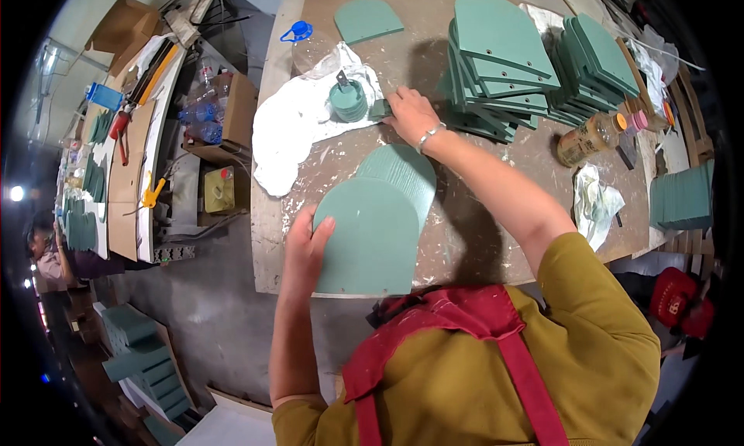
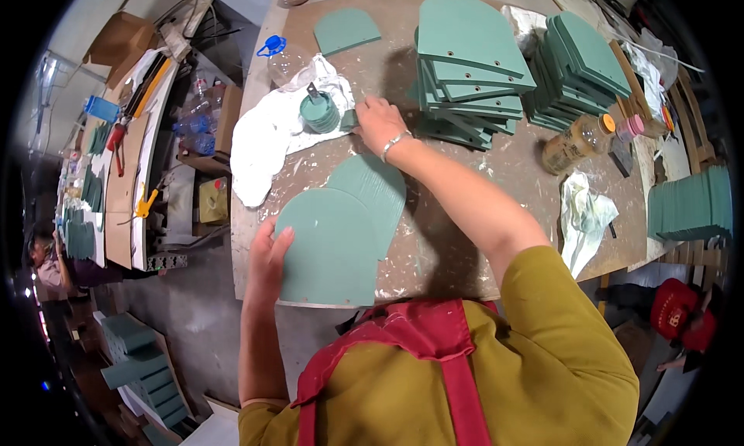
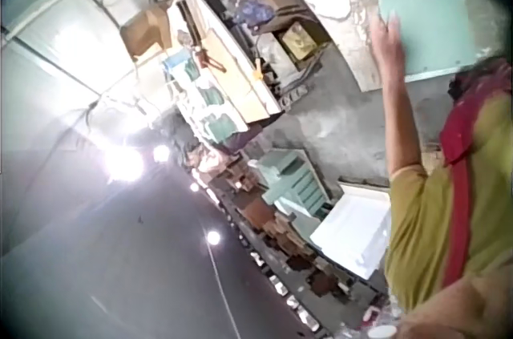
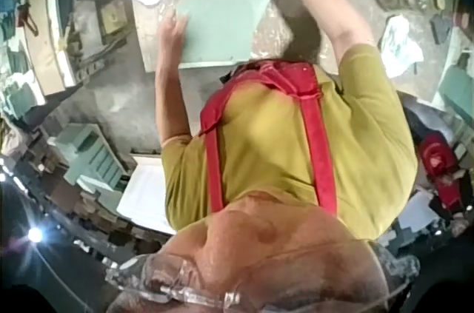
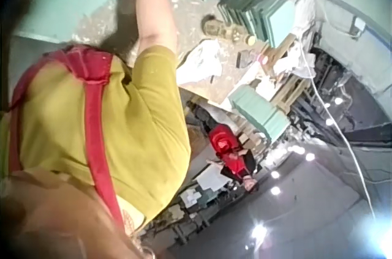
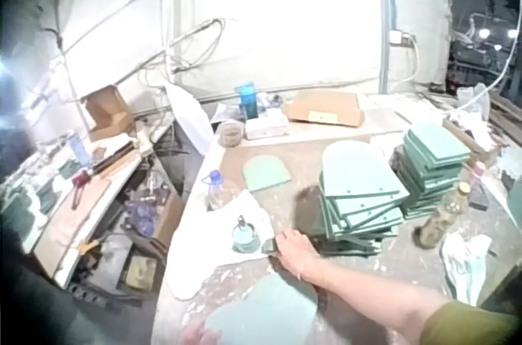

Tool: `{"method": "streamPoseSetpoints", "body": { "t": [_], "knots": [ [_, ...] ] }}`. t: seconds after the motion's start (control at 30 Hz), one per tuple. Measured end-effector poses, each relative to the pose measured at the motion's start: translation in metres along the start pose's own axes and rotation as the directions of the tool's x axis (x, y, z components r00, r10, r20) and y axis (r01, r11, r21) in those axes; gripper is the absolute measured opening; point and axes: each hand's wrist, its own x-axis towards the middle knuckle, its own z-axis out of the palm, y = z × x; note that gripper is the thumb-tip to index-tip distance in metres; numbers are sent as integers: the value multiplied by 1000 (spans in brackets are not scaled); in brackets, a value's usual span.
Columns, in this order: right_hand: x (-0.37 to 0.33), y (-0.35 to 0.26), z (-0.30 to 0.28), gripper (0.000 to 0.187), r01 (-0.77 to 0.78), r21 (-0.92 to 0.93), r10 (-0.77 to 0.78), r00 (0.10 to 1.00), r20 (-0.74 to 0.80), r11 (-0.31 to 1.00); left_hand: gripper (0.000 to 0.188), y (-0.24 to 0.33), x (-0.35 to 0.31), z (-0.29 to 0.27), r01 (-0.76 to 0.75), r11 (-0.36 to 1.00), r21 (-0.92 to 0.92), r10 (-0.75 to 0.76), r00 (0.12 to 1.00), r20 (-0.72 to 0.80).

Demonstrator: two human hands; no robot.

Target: The person cleans green curved components by wiping them with a white cloth, occasionally applying a liquid from a bottle to the cloth.

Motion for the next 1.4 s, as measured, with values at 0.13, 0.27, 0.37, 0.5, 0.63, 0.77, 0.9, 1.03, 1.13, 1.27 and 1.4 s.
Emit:
{"method": "streamPoseSetpoints", "body": {
  "t": [0.13,0.27,0.37,0.5,0.63,0.77,0.9,1.03,1.13,1.27,1.4],
  "knots": [
    [-54,-19,-61,37,-60,384,73,997,-19,922,31,14,19,-3,5,1000,22,-8,992,128],
    [-106,8,-106,46,-156,768,-4,979,203,622,35,24,29,6,4,990,143,-45,957,288],
    [-138,26,-137,45,-119,723,-95,964,249,680,37,27,35,29,-18,974,227,-80,905,418],
    [-166,27,-164,43,9,735,-248,944,218,678,37,50,22,65,15,969,247,-137,864,485],
    [-183,24,-183,40,202,575,-359,917,172,793,36,54,15,90,-50,964,260,-97,849,519],
    [-196,29,-193,40,253,495,-371,916,154,831,36,60,9,111,-37,975,218,-95,822,562],
    [-214,47,-211,41,188,460,-344,895,284,868,38,58,5,127,-11,968,251,-136,815,563],
    [-221,50,-224,40,158,471,-315,908,278,868,39,60,4,138,6,969,248,-153,801,579],
    [-219,46,-224,38,199,475,-343,908,238,857,39,67,5,151,-64,951,303,-138,789,599],
    [-230,57,-243,38,176,419,-352,850,391,891,38,68,4,161,-92,942,323,-125,797,591],
    [-234,65,-234,40,129,482,-257,943,210,867,37,56,7,157,26,981,192,-130,823,553]
  ]
}}
